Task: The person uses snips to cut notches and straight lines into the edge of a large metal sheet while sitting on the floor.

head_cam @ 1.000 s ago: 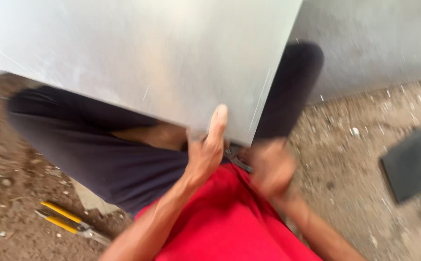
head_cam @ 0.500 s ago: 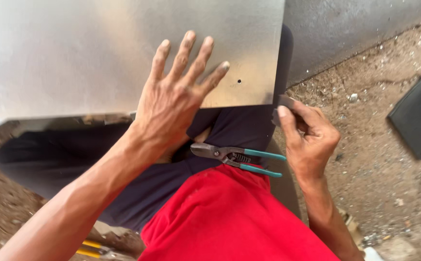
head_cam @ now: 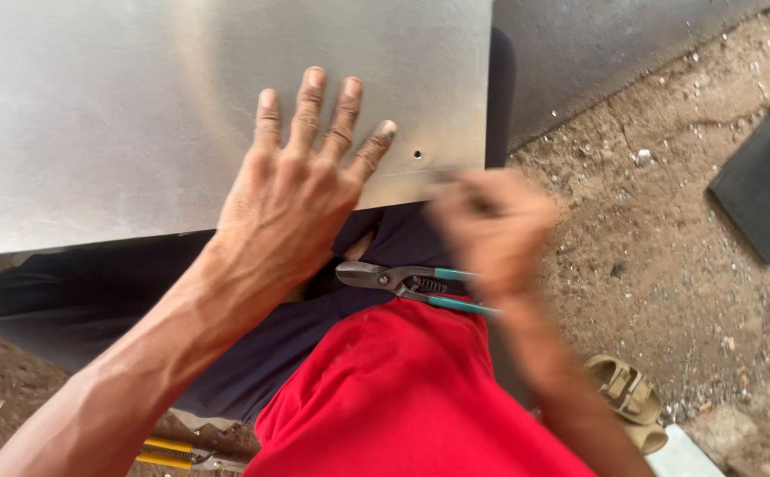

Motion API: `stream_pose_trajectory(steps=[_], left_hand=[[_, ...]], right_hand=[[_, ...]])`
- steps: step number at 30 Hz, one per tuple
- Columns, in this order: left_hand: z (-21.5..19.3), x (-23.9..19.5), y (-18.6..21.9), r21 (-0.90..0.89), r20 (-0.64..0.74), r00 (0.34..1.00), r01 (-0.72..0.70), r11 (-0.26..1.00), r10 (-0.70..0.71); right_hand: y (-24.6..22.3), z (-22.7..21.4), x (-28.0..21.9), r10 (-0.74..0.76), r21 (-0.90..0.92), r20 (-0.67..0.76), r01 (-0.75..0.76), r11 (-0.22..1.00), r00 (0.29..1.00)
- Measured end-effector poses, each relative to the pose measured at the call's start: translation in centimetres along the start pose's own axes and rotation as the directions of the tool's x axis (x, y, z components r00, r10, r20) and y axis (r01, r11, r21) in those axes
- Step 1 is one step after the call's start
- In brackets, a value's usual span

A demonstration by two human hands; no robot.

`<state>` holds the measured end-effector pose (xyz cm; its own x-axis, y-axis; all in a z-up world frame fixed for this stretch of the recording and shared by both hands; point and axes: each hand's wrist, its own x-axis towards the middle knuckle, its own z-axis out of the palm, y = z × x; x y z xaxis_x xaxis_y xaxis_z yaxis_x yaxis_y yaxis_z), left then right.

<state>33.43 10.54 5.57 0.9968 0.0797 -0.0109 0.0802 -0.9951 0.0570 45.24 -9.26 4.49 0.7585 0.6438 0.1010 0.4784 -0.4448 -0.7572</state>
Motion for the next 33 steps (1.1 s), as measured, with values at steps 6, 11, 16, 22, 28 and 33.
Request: stream_pose_trajectory(steps=[6,11,16,22,28,33], left_hand=[[1.1,-0.9,-0.3,-0.107,-0.189,0.982,0.009,0.994,-0.029],[1.5,-5.2,3.8,-0.809,0.108,0.927,0.292,0.510,-0.360],[7.0,-5.2,5.1,-0.843,0.492,0.705,0.237,-0.484,-0.511],[10.2,-0.3,6.1,-0.765,0.352,0.704,-0.164,-0.623,-0.617],[9.3,4.6,7.9,-0.842,0.274,0.787,-0.082,-0.534,-0.553],[9.0,4.9,7.8,-0.849,0.286,0.784,-0.060,-0.525,-0.552]], right_hand=[[6.8,-4.6,1.1,0.271,-0.123,0.152,-0.254,0.959,0.951],[8.0,-6.1,-5.7,-0.129,-0.313,0.627,0.401,0.861,0.768],[11.3,-3.0,-9.5,0.233,-0.592,0.720,0.404,0.697,0.654],[13.7,-5.6,-12.2,0.109,-0.188,0.563,-0.002,0.982,0.819],[10.6,-4.6,-11.8,0.285,0.187,0.605,-0.481,0.857,0.743],[5.6,-3.2,-7.4,0.493,0.152,0.684,-0.766,0.625,0.538]])
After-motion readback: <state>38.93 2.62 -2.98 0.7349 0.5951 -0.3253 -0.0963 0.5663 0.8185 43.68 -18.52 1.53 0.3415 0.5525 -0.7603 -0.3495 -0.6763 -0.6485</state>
